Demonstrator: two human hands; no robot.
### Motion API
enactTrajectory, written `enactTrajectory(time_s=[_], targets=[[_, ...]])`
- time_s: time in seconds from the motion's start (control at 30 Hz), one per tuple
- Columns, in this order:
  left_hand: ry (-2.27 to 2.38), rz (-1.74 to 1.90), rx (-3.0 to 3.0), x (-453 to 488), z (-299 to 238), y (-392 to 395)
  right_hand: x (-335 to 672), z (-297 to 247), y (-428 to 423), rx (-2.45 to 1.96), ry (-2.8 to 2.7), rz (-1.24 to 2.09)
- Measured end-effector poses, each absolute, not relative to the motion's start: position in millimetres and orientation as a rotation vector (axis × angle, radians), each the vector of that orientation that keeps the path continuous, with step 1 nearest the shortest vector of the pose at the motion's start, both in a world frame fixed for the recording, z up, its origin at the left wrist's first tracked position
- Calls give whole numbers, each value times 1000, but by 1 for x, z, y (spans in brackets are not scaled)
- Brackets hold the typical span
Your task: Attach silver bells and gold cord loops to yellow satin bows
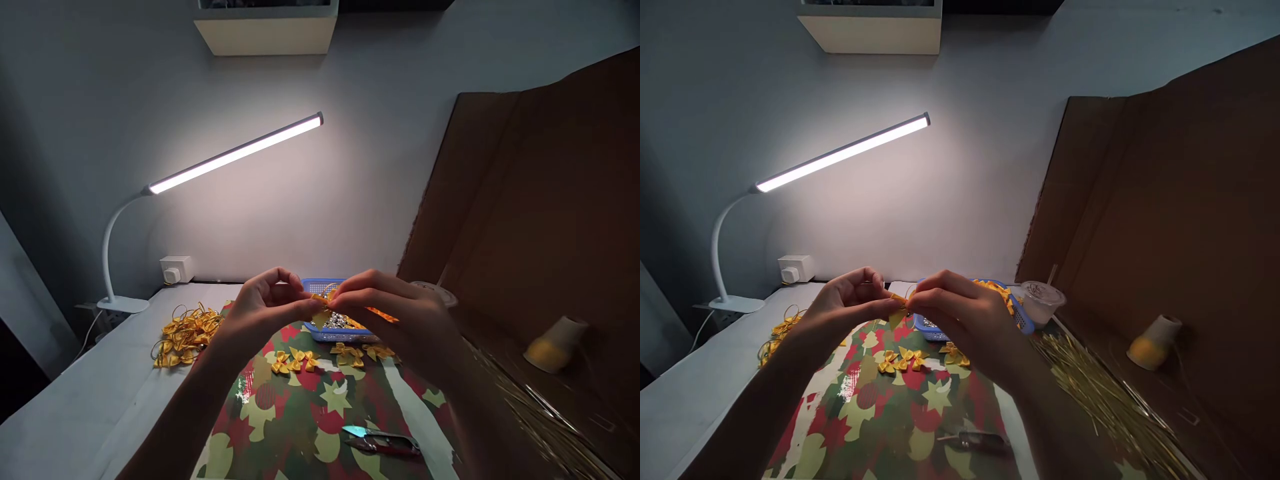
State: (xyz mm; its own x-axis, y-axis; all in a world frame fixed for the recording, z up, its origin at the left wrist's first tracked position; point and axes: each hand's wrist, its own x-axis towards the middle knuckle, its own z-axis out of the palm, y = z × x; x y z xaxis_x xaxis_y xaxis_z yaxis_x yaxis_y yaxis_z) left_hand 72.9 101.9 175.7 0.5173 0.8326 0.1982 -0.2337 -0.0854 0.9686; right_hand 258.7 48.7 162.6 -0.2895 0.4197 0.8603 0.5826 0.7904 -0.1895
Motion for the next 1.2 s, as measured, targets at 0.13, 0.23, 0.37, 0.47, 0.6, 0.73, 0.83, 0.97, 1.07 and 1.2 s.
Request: enactTrajectory(time_s=[0.13, 0.23, 0.37, 0.47, 0.6, 0.73, 0.83, 0.97, 1.07, 1.2], targets=[[571, 975, 1361, 75, 176, 100, 261, 161, 48, -775, -1966, -221], [581, 990, 1343, 77, 177, 99, 260, 161, 48, -777, -1968, -220], [612, 1052, 1337, 79, 177, 98, 255, 164, 44, -826, -1849, -278], [625, 1116, 1333, 80, 175, 98, 250, 165, 40, -866, -1803, -303], [617, 1149, 1314, 82, 171, 99, 246, 162, 37, -887, -1851, -218], [585, 1135, 1262, 83, 168, 104, 247, 160, 41, -951, -1836, -183], [585, 1115, 1215, 84, 166, 107, 248, 159, 45, -978, -1813, -179], [581, 1102, 1187, 84, 164, 109, 248, 158, 47, -989, -1798, -190], [572, 1083, 1189, 84, 163, 108, 248, 157, 48, -999, -1788, -199], [597, 1074, 1176, 84, 164, 107, 248, 157, 48, -1014, -1764, -191]])
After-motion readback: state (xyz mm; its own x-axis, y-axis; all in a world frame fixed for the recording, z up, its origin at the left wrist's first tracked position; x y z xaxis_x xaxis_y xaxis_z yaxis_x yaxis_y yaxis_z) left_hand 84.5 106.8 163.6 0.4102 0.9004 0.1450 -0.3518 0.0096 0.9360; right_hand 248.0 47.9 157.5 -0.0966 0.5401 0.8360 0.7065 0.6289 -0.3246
